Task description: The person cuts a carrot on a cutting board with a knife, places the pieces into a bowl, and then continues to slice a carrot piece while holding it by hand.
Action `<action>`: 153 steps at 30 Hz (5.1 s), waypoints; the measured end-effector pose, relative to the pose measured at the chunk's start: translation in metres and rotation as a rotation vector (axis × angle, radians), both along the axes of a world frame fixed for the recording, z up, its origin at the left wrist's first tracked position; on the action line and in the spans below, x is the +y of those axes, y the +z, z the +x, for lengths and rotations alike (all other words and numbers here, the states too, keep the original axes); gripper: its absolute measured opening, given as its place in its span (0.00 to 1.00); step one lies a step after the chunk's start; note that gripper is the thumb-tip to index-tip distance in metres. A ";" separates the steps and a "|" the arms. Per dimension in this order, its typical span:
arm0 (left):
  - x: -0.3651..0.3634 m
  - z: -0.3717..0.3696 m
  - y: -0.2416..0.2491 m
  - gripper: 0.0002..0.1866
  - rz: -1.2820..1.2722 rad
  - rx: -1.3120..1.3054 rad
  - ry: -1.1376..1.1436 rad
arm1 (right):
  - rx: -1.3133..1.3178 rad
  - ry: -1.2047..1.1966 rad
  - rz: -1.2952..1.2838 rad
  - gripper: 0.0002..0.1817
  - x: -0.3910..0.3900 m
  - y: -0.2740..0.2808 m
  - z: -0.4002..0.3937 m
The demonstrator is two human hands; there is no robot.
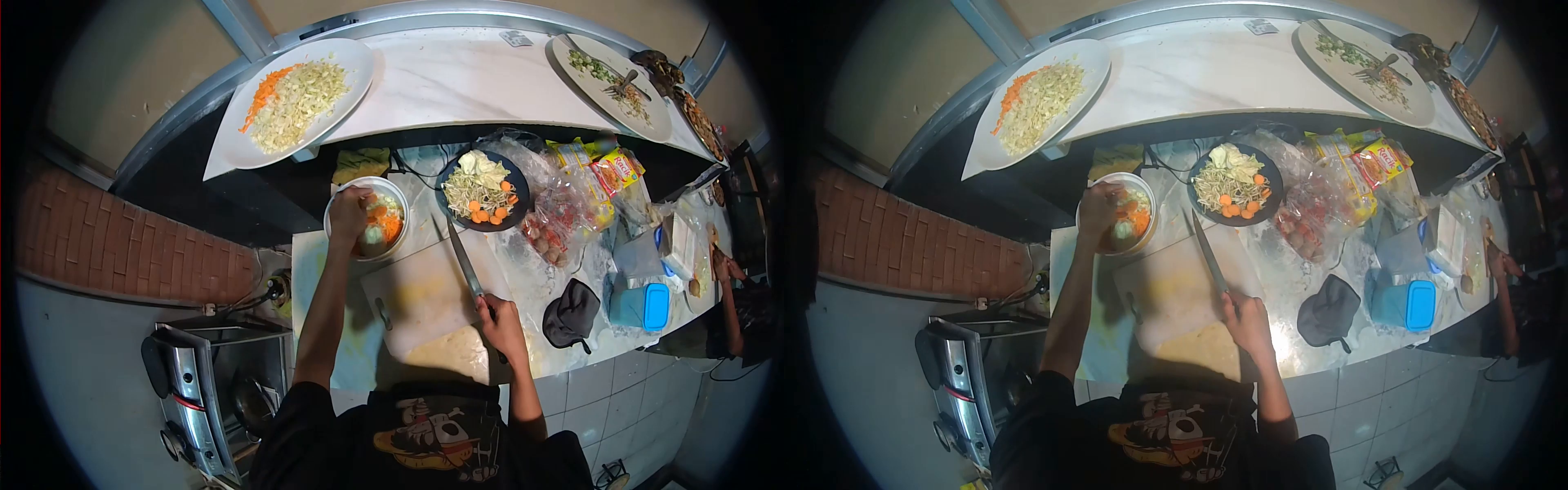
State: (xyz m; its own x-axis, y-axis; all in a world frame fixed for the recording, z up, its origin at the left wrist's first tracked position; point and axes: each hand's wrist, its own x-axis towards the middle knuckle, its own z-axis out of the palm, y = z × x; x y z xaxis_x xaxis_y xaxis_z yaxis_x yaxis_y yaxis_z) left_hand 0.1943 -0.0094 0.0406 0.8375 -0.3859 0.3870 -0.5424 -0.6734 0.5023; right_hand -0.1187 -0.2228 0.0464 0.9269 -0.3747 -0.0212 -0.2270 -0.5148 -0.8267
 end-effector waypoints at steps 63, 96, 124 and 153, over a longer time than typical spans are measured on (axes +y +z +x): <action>0.009 0.000 0.002 0.05 -0.096 0.149 0.178 | 0.287 0.230 0.018 0.18 0.055 -0.034 -0.013; 0.034 -0.103 0.071 0.03 -0.653 0.507 -0.156 | 0.241 0.211 -0.059 0.18 0.061 -0.026 -0.019; 0.005 -0.073 0.027 0.13 -0.771 0.716 -0.204 | 0.305 0.157 -0.008 0.21 0.059 -0.033 -0.014; 0.007 -0.054 0.033 0.08 -0.834 0.599 -0.222 | 0.265 0.167 -0.068 0.19 0.063 -0.039 -0.021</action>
